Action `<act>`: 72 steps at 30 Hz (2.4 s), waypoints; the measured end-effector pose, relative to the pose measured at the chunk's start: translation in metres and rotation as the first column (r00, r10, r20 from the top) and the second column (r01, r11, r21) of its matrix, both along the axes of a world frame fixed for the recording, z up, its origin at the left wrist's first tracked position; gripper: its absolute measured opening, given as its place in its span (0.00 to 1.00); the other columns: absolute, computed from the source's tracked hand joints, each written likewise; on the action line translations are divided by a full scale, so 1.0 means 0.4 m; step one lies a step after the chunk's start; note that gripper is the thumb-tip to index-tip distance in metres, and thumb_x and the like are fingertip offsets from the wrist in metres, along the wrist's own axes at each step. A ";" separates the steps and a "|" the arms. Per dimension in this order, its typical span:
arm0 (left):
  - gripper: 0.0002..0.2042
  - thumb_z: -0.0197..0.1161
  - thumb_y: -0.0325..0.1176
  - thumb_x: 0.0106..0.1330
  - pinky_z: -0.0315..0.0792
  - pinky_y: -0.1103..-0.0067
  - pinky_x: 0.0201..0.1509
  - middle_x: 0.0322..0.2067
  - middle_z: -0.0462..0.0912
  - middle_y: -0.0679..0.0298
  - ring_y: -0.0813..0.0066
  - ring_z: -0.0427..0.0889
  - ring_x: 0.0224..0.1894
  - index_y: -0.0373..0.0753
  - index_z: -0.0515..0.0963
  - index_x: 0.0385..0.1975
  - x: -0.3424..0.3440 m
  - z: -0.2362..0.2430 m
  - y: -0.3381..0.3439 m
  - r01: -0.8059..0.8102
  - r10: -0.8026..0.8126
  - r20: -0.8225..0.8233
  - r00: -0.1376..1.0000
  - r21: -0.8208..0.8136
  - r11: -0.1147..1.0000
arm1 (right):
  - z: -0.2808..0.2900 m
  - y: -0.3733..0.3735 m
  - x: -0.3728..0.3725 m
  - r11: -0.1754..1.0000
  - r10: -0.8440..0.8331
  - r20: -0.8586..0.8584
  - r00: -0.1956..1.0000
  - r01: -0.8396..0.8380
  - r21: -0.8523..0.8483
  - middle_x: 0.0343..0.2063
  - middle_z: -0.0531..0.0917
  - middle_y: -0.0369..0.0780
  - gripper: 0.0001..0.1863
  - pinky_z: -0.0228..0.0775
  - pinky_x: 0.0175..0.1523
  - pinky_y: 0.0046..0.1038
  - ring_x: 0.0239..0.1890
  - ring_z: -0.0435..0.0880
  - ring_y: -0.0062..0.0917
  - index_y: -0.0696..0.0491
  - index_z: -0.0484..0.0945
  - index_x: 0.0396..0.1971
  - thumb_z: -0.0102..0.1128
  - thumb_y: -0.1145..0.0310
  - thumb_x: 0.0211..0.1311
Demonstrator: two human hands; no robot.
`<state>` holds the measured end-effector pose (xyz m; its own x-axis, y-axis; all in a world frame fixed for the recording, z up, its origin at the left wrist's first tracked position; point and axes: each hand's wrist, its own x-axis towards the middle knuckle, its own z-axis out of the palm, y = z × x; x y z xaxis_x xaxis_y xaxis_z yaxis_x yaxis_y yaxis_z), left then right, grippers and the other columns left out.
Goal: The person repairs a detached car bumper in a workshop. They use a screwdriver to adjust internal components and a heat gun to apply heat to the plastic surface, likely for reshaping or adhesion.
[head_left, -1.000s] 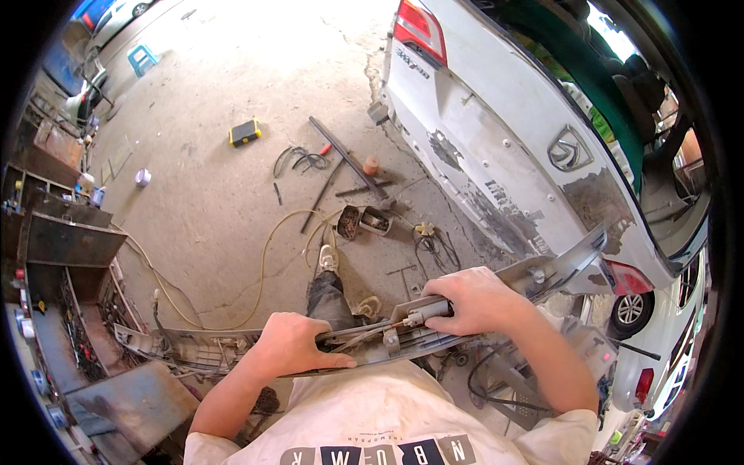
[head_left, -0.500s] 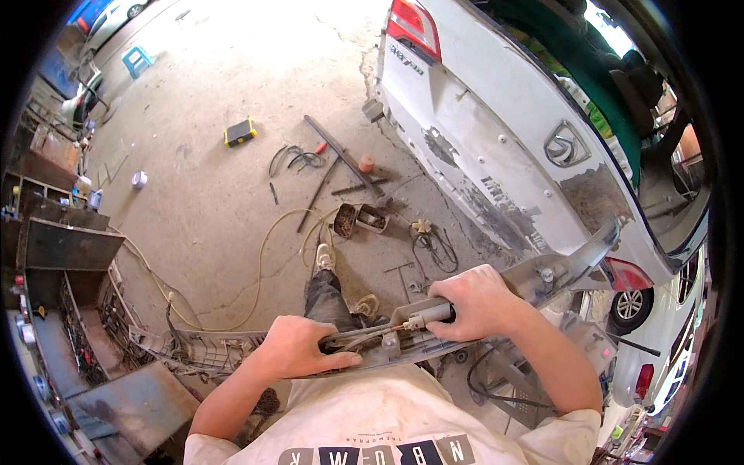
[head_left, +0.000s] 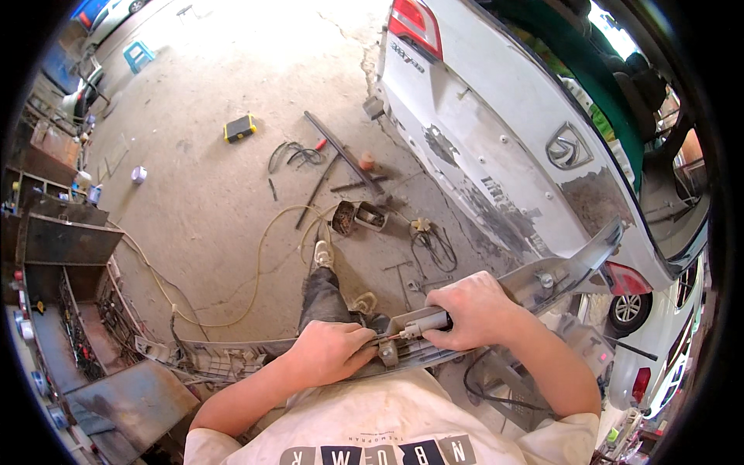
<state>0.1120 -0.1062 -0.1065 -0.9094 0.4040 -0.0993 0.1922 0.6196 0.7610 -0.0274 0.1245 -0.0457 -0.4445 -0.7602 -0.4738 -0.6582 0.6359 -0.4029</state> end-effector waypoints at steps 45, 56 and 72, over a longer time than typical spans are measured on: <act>0.10 0.66 0.36 0.61 0.77 0.69 0.33 0.30 0.83 0.58 0.55 0.83 0.30 0.39 0.80 0.38 0.019 0.070 0.027 -0.212 0.193 0.253 0.948 0.047 0.976 | 0.003 0.007 0.038 1.000 -0.026 -0.089 0.996 0.025 -0.013 0.23 0.83 0.38 0.25 0.73 0.36 0.40 0.30 0.85 0.38 0.49 0.82 0.27 0.63 0.40 0.47; 0.08 0.66 0.36 0.60 0.76 0.68 0.29 0.27 0.80 0.60 0.59 0.82 0.28 0.40 0.79 0.33 0.058 0.029 0.028 -0.244 0.244 -0.013 0.970 0.013 0.970 | 0.009 -0.022 0.038 1.000 0.006 -0.073 0.997 -0.006 0.000 0.23 0.83 0.40 0.25 0.75 0.36 0.39 0.31 0.85 0.38 0.50 0.82 0.26 0.62 0.41 0.48; 0.08 0.64 0.35 0.63 0.75 0.66 0.33 0.29 0.80 0.60 0.56 0.81 0.32 0.38 0.78 0.36 -0.014 0.029 -0.015 0.048 -0.052 0.041 0.998 0.081 0.996 | 0.036 -0.018 0.027 0.998 0.056 -0.083 0.995 -0.053 0.039 0.22 0.83 0.42 0.23 0.75 0.36 0.39 0.30 0.85 0.40 0.53 0.80 0.24 0.60 0.44 0.53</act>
